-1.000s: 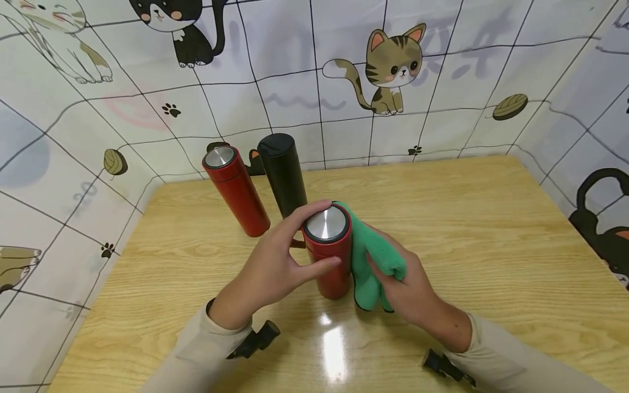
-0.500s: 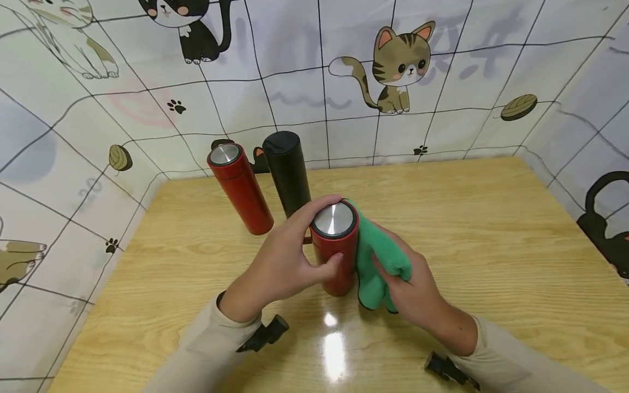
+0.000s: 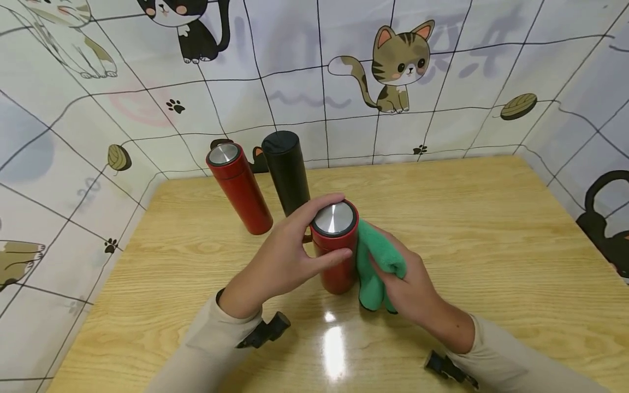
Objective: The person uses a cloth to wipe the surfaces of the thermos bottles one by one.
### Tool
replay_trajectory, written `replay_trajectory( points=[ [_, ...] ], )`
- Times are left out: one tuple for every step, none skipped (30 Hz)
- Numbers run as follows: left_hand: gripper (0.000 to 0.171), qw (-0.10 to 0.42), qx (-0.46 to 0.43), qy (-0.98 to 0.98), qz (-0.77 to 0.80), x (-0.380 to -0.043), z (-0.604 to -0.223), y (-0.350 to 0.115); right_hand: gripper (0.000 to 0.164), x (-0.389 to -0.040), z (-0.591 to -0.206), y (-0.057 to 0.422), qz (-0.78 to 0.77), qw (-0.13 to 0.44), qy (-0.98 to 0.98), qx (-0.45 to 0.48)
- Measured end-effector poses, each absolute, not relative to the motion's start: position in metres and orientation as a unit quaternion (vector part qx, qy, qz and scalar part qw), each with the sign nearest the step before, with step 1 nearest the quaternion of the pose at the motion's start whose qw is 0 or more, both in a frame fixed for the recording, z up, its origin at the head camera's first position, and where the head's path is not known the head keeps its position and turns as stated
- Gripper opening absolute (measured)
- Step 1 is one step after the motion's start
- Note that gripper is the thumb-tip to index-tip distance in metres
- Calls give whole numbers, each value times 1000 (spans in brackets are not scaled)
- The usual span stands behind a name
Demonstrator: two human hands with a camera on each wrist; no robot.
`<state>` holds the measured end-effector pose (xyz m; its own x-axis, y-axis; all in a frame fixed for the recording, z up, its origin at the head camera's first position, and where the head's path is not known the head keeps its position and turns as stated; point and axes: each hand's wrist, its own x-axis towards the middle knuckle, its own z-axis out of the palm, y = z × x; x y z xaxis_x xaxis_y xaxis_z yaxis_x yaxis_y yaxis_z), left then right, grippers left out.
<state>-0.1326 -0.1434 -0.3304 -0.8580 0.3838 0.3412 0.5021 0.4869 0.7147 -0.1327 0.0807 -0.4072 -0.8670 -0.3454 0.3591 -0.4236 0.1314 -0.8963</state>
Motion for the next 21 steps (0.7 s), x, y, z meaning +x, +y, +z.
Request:
replay_trajectory(
  points=[
    [74, 64, -262, -858, -438, -133, -330, -142, 54, -132, -407, 81, 611, 37, -749, 255],
    [73, 60, -265, -857, -439, -133, -330, -141, 54, -132, -408, 82, 612, 42, -747, 256],
    [72, 59, -267, -855, -440, -134, -331, -140, 54, -131, -408, 83, 615, 45, -745, 256],
    [71, 60, -270, -854, -441, -134, -331, -139, 54, -131, -408, 83, 617, 46, -743, 255],
    [71, 63, -270, -854, -441, -134, -331, -137, 54, -132, -409, 83, 617, 46, -743, 254],
    [70, 68, -270, -854, -440, -134, -331, -137, 54, -132, -409, 83, 616, 44, -745, 253],
    [70, 74, -269, -854, -439, -134, -331, -136, 53, -133, -410, 83, 614, 40, -747, 252],
    [70, 81, -268, -854, -439, -135, -331, -135, 52, -133, -410, 83, 611, 37, -749, 252],
    [71, 88, -266, -854, -438, -135, -331, -135, 52, -134, -410, 83, 607, 33, -753, 251],
    [72, 94, -265, -855, -437, -135, -331, -134, 52, -134, -411, 82, 603, 31, -757, 250],
    [73, 97, -263, -855, -436, -135, -331, -134, 51, -134, -411, 82, 598, 31, -761, 249],
    [74, 100, -262, -855, -436, -135, -331, -133, 51, -134, -411, 82, 595, 32, -763, 249],
    [75, 102, -262, -855, -435, -135, -331, -133, 51, -134, -411, 82, 594, 34, -764, 250],
    [75, 104, -262, -855, -435, -135, -332, -133, 52, -134, -410, 82, 594, 38, -763, 252],
    [75, 103, -262, -855, -435, -136, -332, -133, 52, -134, -410, 82, 596, 40, -761, 254],
    [75, 103, -262, -855, -436, -136, -332, -133, 52, -133, -409, 82, 600, 43, -757, 257],
    [74, 102, -263, -854, -437, -136, -332, -134, 53, -133, -408, 82, 604, 46, -752, 260],
    [74, 100, -264, -854, -438, -137, -332, -134, 53, -133, -407, 82, 609, 50, -747, 262],
    [74, 97, -265, -854, -438, -137, -332, -134, 53, -132, -406, 83, 612, 55, -743, 265],
    [74, 93, -266, -853, -440, -137, -332, -135, 54, -132, -406, 83, 616, 57, -739, 267],
    [75, 87, -265, -853, -442, -137, -332, -135, 53, -132, -406, 83, 619, 57, -736, 268]
  ],
)
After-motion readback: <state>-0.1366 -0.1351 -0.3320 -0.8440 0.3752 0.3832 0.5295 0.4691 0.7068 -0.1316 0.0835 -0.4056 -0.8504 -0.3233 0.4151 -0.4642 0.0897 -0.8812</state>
